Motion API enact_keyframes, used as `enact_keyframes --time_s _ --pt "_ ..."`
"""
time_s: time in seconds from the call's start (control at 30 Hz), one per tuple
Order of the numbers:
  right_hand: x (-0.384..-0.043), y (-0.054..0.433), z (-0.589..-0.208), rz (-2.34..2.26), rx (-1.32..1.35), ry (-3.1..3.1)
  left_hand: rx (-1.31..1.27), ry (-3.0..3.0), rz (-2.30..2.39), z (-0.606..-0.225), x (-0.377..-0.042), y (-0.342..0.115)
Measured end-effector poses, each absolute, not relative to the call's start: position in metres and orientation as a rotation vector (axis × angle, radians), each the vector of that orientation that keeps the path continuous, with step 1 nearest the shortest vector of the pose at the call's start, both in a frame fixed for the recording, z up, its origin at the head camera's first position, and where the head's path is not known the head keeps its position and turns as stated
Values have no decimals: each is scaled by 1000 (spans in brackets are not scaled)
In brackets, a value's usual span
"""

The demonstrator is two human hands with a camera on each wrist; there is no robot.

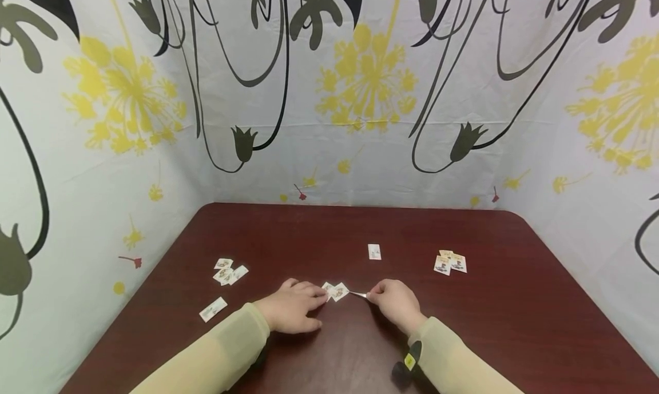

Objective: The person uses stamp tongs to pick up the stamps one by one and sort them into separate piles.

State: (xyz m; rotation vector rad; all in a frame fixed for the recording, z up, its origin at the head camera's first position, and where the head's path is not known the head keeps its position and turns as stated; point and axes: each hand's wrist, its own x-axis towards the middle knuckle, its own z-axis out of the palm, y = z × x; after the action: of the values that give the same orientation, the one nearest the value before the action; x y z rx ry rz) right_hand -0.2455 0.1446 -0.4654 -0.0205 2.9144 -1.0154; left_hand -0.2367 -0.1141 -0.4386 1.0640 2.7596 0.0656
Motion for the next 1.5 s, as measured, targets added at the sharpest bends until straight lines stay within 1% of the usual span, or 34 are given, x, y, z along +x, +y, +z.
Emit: enact_keyframes --time_s 0.17,0.37,0.5,0.9,1.23,1.5 --pt "-244 147 -465 -1001 -3 2934 1009 2800 90 -438 -238 -114" --pt "-244 147 -467 -1012 13 2941 1087 2759 52 -441 -235 -98" --pt "-242 147 -467 -1025 9 2936 1066 2759 -3 -442 -234 -92" --pt "-241 151 -465 -1047 0 2879 1041 2709 24 -438 -235 -99" --pt "-243 150 -466 -1133 25 2832 1025 2698 62 -443 -237 -103" --pt "-243 149 -467 -1070 -6 2876 1035 2697 38 -441 -235 -103"
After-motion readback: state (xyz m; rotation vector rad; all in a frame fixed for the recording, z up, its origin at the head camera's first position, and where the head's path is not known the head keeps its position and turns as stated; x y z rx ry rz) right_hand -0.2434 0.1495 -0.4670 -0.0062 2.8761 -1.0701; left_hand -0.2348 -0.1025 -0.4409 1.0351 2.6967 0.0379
